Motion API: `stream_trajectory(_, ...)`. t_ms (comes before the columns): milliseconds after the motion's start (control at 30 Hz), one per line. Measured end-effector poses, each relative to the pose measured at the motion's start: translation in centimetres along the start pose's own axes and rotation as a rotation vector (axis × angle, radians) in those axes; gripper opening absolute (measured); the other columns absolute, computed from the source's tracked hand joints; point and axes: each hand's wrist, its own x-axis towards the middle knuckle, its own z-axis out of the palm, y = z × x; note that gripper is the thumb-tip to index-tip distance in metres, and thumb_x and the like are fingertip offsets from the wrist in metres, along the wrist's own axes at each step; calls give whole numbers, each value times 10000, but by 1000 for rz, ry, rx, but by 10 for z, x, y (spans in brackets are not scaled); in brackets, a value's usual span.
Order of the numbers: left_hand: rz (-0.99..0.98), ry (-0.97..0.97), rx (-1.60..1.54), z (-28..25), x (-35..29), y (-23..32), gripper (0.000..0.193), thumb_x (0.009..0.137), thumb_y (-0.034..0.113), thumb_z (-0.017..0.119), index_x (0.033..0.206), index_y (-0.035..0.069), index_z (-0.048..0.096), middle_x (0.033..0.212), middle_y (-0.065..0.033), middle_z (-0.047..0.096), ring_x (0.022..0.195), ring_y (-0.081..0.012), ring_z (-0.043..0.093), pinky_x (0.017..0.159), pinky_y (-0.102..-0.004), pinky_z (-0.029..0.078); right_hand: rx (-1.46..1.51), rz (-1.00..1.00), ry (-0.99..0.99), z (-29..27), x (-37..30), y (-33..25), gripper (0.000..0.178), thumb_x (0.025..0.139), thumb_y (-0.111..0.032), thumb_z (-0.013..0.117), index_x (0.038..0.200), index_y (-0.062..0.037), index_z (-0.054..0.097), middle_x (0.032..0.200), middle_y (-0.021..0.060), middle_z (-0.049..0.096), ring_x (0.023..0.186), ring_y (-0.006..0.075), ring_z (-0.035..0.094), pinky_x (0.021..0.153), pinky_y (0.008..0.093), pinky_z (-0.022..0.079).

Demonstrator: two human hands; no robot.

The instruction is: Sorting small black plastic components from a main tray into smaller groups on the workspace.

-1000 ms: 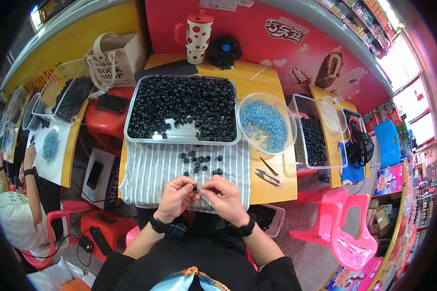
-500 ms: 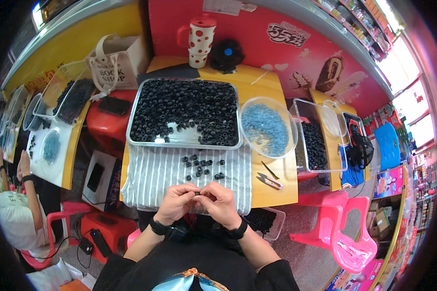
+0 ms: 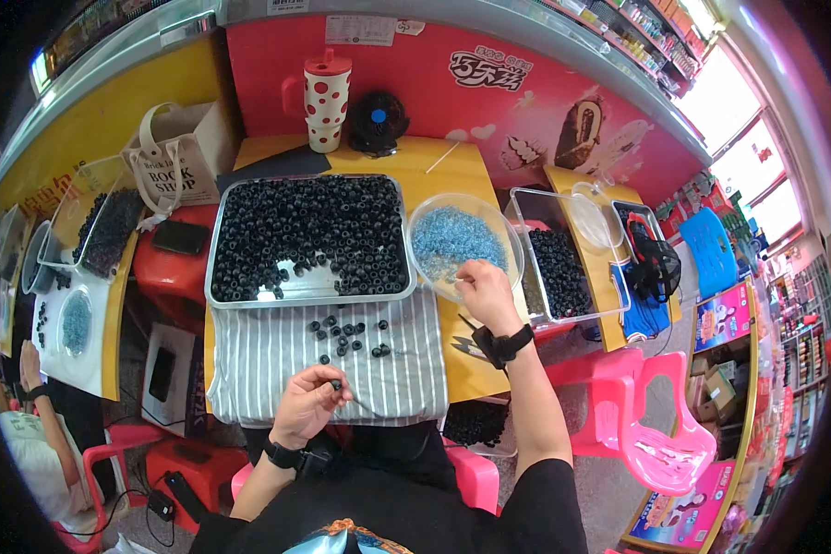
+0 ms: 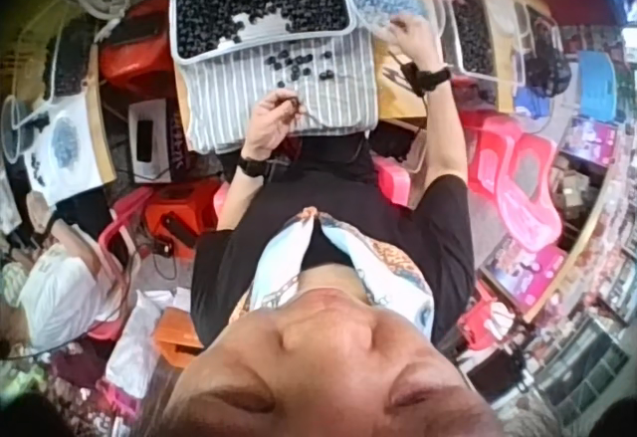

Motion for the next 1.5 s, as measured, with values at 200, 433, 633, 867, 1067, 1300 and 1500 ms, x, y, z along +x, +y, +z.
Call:
stream_trajectory(200, 16, 6, 17, 0, -1, 0, 153, 909, 39, 608, 1051, -19, 605, 1015, -111, 593, 877, -197, 627, 744, -280, 500, 429, -52, -220, 21, -21, -52, 99, 777, -55, 659, 863, -5, 653, 823, 150, 642, 757, 302, 636, 687, 356, 496)
stream_trajectory(433, 14, -1, -3, 0, -2, 2, 164, 899, 35, 620, 1056, -12, 611, 1025, -115, 589, 876, -203, 621, 766, -299, 506, 225, -99, -282, 46, -58, -69, 98, 765, -41, 639, 861, -24, 636, 808, 146, 612, 760, 367, 612, 661, 427, 480)
stream_trajectory(633, 33, -32, -40, 0, -2, 2, 156, 894, 24, 621, 1044, -16, 618, 1030, -122, 588, 873, -213, 615, 781, -314, 509, 126, -184, -277, 47, -60, -84, 144, 756, -83, 674, 894, -63, 639, 788, 114, 554, 738, 330, 602, 627, 421, 471)
stream_trajectory(867, 28, -8, -51, -3, -3, 2, 162, 889, 30, 630, 1044, -15, 622, 1028, -123, 591, 869, -217, 612, 769, -309, 502, -100, -295, -390, 47, -48, -104, 181, 732, -126, 694, 878, -69, 605, 807, 118, 563, 762, 338, 609, 639, 436, 482)
stream_trajectory(1067, 34, -10, -47, -2, -2, 1, 185, 886, 50, 645, 1054, -24, 621, 1016, -116, 600, 850, -208, 615, 747, -300, 500, -12, -270, -377, 55, -53, -98, 174, 722, -80, 682, 857, -34, 583, 795, 142, 571, 744, 357, 614, 625, 447, 483)
stream_trajectory(1300, -24, 45, -71, -1, -4, 4, 226, 892, 55, 642, 1100, -26, 607, 1019, -101, 608, 868, -199, 635, 730, -285, 505, 496, 0, -290, 67, -68, -112, 159, 727, 13, 706, 860, 2, 620, 762, 124, 608, 615, 240, 612, 552, 321, 466)
stream_trajectory(1500, 6, 21, -70, -2, -3, 3, 225, 893, 51, 642, 1099, -31, 605, 1046, -97, 599, 870, -202, 641, 733, -283, 509, 528, -3, -247, 79, -73, -106, 165, 729, 40, 706, 875, 5, 635, 745, 110, 608, 621, 194, 602, 561, 293, 462)
